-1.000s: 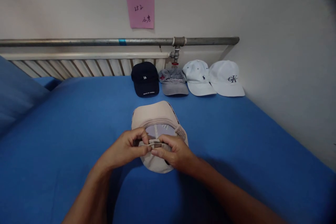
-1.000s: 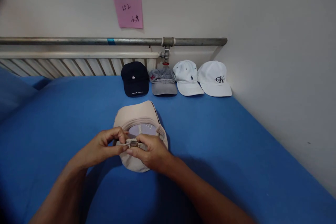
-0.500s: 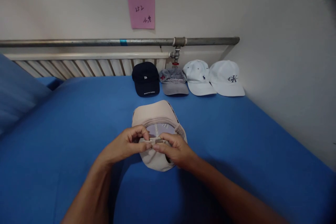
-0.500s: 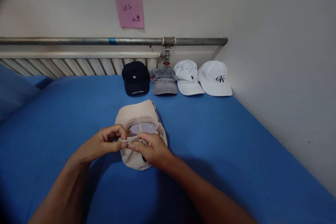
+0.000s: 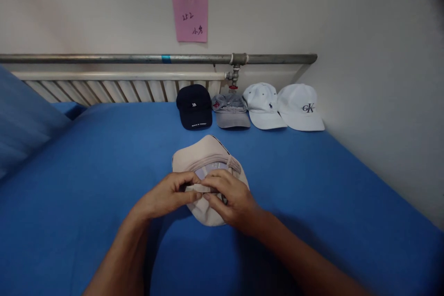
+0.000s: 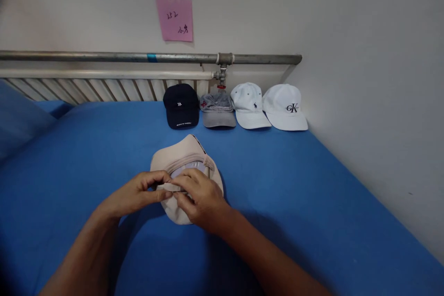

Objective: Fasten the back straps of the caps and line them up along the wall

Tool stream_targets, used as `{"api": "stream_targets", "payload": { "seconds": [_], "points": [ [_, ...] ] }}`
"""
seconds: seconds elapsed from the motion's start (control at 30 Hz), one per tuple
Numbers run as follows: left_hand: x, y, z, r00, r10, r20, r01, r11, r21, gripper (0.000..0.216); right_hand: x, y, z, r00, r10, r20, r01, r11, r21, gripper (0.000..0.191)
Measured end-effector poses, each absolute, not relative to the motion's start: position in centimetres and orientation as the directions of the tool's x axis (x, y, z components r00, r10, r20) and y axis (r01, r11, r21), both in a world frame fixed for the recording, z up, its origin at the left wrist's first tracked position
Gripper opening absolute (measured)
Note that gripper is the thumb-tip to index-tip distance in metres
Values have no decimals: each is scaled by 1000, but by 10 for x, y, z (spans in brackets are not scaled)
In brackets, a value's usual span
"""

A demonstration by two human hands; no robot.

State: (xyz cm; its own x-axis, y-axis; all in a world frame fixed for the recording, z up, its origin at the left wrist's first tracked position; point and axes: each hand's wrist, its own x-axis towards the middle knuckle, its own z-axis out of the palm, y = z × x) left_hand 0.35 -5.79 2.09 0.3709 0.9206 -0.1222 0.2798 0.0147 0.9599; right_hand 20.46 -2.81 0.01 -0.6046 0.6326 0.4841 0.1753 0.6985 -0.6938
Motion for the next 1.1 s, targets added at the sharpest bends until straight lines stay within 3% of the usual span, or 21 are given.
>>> {"api": "stream_targets", "payload": {
  "seconds": [0.3, 0.47, 0.57, 0.67, 0.83, 0.93, 1.03, 1.1],
  "points": [
    [0, -54, 16, 532, 818, -220, 337, 33, 941, 14, 206, -27, -6, -625, 574, 529, 78, 720, -690, 17],
    [-1, -52, 10, 523, 813, -255, 351, 67, 934, 11, 202, -25, -7, -678, 577, 456, 115, 696, -708, 24],
    [0, -51, 7, 501, 830, -246, 319, 88, 944, 9, 200, -24, -9, -659, 561, 501, 94, 722, -685, 17],
    [1, -50, 6, 485, 838, -250, 282, 120, 952, 12, 200, -24, -11, -645, 520, 560, 92, 780, -619, 17],
    [2, -50, 9, 454, 858, -239, 173, 179, 969, 21, 201, -24, -10, -664, 387, 640, 144, 906, -398, 23],
    [2, -51, 11, 436, 867, -242, 157, 191, 969, 21, 201, -24, -8, -674, 338, 657, 133, 930, -342, 21],
    [1, -52, 12, 439, 868, -234, 133, 194, 972, 24, 201, -25, -6, -662, 382, 645, 138, 908, -395, 17],
    [1, -52, 13, 436, 873, -219, 105, 193, 976, 28, 202, -25, -4, -644, 444, 623, 86, 851, -518, 12]
  ]
}}
